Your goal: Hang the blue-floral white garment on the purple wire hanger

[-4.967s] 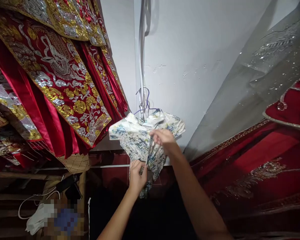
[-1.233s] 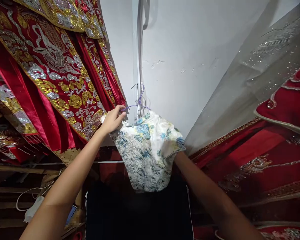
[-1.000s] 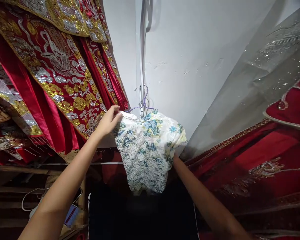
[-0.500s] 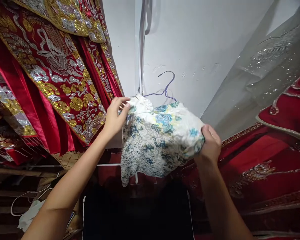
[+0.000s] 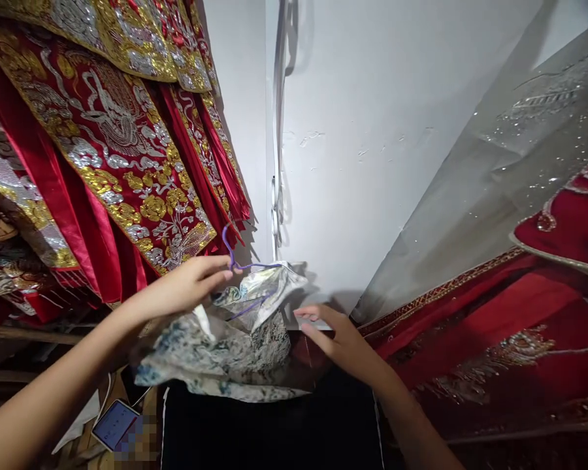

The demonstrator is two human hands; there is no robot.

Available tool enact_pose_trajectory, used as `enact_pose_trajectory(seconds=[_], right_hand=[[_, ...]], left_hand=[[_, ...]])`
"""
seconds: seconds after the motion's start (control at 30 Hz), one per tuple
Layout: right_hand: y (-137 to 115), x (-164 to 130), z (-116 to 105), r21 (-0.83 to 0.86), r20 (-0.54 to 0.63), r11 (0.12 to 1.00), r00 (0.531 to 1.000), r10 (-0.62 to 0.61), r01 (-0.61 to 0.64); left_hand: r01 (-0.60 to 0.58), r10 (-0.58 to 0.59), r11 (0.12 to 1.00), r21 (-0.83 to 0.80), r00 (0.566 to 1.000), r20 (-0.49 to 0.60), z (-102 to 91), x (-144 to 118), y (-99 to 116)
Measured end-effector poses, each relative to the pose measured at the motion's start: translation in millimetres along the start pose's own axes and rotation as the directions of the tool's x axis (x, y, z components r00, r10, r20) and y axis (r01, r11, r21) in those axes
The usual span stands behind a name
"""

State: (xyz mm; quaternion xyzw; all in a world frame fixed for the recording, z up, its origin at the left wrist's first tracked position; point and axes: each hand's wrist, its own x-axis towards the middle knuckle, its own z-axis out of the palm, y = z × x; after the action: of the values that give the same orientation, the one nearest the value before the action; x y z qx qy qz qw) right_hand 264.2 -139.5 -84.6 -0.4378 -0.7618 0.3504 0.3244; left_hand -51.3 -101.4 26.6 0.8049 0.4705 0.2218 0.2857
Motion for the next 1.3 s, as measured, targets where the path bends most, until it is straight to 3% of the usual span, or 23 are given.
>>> enact_pose_trajectory(seconds=[0.1,0.17,0.23,0.33,0.43,0.53,0.83,0.93,1.17,1.3], right_hand=[[12,4,-6,0.092,-0.100,0.995,0.994,0.049,-0.040],[14,4,-3,0.174,-0.120,0.984,0.990,0.069,-0.047],[15,3,4,0.263,-0.116,0.964,0.991,0.069,-0.037],[15,0,20,0.398,-0.076,0.917,0.996,0.054,-0.020],[18,-3,36,0.506,-0.035,0.860,0.994,0.101,-0.069],[20,-4,46,0.558,0.005,0.817,0.985,0.173,-0.147],[25,-7,56,0.655,0.061,0.731,0.978,0.200,-0.190],[33,-7,61,0.683,0.090,0.693,0.968,0.232,-0.230],[32,-7,69,0.680,0.110,0.692,0.967,0.232,-0.243],[42,9,65,0.612,0.114,0.735,0.952,0.285,-0.293]], left_hand=[[-0.082,0.100,0.989,0.126,0.985,-0.144,-30.7,23,5],[-0.113,0.126,0.991,0.065,0.963,-0.240,-39.9,57,4],[-0.116,0.085,0.989,-0.096,0.957,-0.278,-42.4,98,-1],[-0.075,-0.006,0.931,-0.358,0.976,-0.220,-42.1,152,-7],[0.019,-0.056,0.864,-0.503,0.997,-0.059,-41.7,178,-10],[0.074,-0.075,0.819,-0.569,0.997,0.022,-40.3,184,-9],[-0.045,0.022,0.679,-0.733,0.999,-0.041,-54.2,176,-33],[-0.025,0.001,0.658,-0.753,0.999,-0.032,-51.0,181,-33],[0.129,0.017,0.711,-0.691,0.980,0.201,-15.8,194,-21],[0.038,0.104,0.811,-0.583,0.972,0.209,-6.6,177,-17]])
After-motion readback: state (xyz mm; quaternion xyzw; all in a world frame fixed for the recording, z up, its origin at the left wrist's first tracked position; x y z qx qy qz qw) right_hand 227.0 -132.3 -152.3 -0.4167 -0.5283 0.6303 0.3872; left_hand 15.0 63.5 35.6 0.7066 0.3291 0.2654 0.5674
